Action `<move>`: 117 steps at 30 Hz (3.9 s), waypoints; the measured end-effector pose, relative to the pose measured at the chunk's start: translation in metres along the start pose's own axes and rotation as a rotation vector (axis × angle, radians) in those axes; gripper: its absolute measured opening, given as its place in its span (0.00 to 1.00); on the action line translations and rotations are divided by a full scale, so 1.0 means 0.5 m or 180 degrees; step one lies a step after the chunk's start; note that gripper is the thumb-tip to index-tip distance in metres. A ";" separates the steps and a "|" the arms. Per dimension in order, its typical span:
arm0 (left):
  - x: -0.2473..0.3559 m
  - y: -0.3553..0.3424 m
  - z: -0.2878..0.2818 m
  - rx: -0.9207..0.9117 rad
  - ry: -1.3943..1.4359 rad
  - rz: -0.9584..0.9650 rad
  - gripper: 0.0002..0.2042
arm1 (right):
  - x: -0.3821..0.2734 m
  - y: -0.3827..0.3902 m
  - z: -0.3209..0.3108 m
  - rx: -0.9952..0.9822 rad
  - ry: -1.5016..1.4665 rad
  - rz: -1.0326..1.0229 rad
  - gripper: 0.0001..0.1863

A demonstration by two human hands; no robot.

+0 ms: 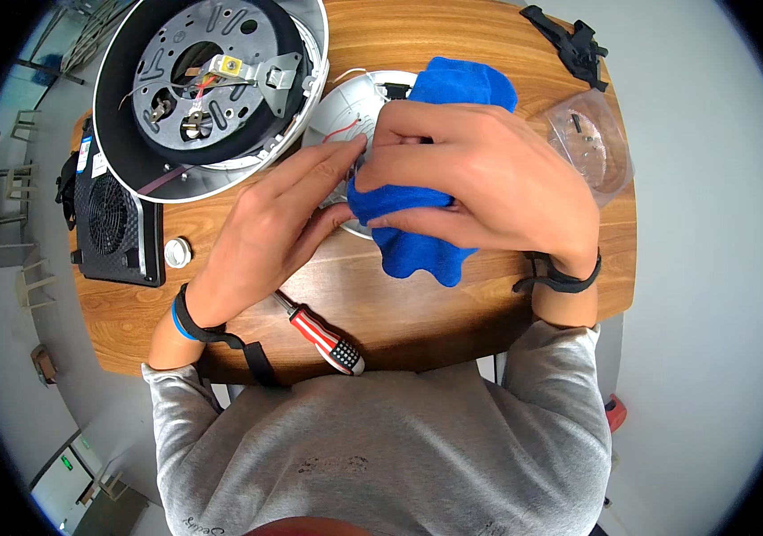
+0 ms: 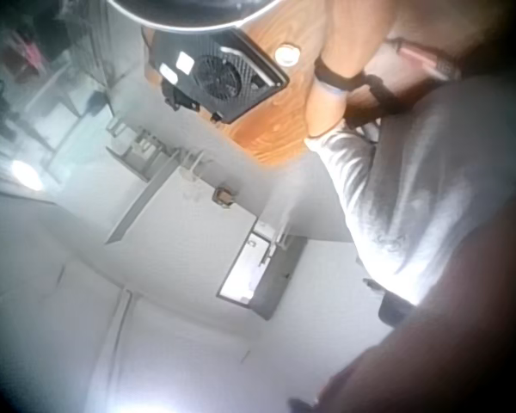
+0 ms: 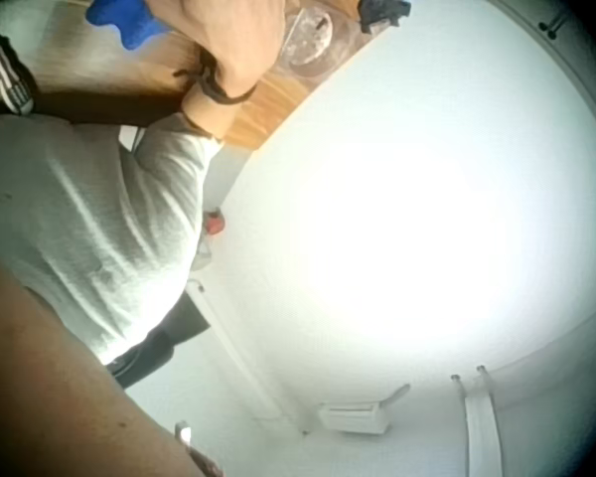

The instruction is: The person cleans the interior of a disassembled white cylindrical appliance with a blue cloth, then uses a screwdriver to connect and secure wires to internal components. The person handles red and white wires, a small white plastic component, and the appliance housing.

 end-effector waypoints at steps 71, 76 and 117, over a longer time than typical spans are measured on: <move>0.032 -0.001 -0.020 0.0683 -0.0052 0.1114 0.15 | 0.013 -0.005 0.023 -0.0132 0.0331 0.0141 0.21; 0.034 -0.006 -0.017 0.0474 0.0051 0.0870 0.18 | 0.018 -0.003 0.009 0.0266 0.0577 0.0203 0.22; 0.020 -0.009 -0.007 -0.0101 0.0626 -0.0346 0.29 | 0.060 0.012 -0.017 0.0289 0.1846 0.0865 0.12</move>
Point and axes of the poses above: each hand's wrist, its own y-axis away from the middle knuckle, its own z-axis out of the palm, x = y × z, the point moved 4 cm from there along -y, towards the middle knuckle, and after that the axes turned 6 degrees about y, right-handed, at the moved point
